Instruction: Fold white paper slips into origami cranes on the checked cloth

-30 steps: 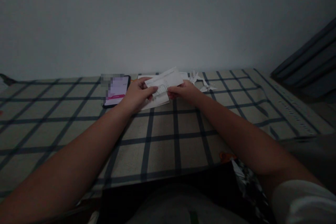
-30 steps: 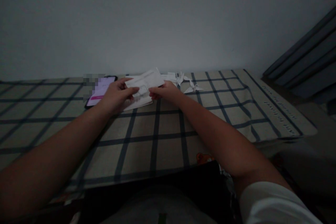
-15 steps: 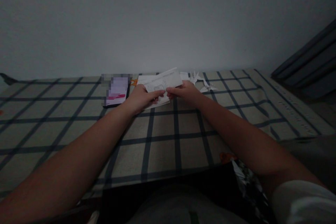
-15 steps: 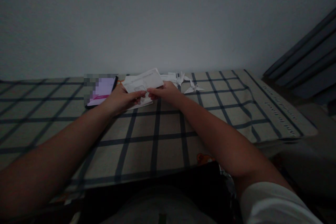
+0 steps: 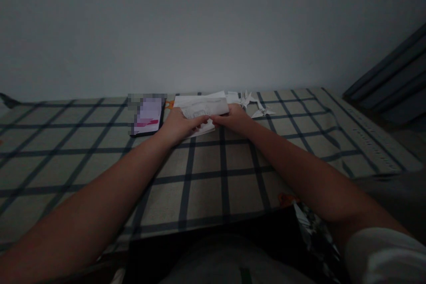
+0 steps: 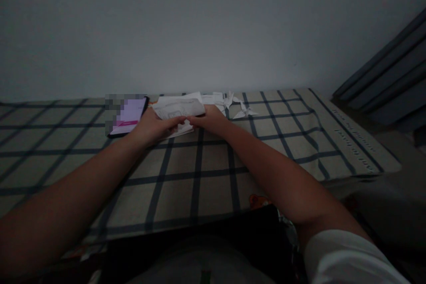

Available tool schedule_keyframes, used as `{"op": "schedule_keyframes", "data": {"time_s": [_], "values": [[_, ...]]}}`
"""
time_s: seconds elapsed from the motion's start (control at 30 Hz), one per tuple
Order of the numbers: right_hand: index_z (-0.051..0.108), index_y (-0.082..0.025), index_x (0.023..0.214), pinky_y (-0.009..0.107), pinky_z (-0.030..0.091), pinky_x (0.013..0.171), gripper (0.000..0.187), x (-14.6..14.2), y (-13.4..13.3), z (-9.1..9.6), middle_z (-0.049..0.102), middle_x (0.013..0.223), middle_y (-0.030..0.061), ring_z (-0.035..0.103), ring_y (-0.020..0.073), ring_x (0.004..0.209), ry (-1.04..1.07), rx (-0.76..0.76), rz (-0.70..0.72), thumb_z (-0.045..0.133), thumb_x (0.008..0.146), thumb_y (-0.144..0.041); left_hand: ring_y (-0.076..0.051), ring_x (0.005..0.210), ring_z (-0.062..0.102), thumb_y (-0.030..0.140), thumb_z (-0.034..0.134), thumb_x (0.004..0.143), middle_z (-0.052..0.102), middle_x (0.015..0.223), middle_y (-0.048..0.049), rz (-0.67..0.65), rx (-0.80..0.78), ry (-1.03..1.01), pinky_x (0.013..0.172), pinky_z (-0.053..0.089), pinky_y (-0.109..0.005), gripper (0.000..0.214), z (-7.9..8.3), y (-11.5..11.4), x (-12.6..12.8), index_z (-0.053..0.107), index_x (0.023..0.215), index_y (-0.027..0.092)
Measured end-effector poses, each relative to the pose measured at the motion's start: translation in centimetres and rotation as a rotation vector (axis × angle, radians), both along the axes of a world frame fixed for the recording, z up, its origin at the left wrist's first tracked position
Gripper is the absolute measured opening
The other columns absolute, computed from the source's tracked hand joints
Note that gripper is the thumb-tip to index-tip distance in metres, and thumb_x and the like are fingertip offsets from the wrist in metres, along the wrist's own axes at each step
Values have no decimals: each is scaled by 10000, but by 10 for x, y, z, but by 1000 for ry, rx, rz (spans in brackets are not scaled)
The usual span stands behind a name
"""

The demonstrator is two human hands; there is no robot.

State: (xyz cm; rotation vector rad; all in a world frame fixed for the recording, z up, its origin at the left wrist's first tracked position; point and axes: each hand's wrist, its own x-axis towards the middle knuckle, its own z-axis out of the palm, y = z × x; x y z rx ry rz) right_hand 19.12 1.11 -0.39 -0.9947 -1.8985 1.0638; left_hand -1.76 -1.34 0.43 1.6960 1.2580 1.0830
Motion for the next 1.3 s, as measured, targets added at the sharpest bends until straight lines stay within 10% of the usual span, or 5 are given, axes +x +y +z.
{"op": "schedule_keyframes", "data": {"time_s": [0.73,1.07,1.3], "values": [[435,-206,550,255,315,583,325,13,4,21,425,558,-52,398,98,589,-183,193,-116,657,761,-315,-114,458,538,328,838,663,680,616,-40,23,-77,-67,471,447,-227,265,11,4,-2,708,788,133],[653,-182,774,269,511,668,94,19,14,13,681,707,21,631,143,672,96,-24,-74,680,780,-273,-117,504,544,342,843,668,670,660,-40,34,-38,-127,524,481,-239,281,11,5,-6,678,783,145],[649,-168,810,245,529,666,360,6,-3,13,691,732,28,635,125,676,124,-57,64,648,877,-521,-97,497,541,365,857,655,682,707,-29,-16,-89,-285,487,460,-220,354,11,2,-1,686,867,139]]}}
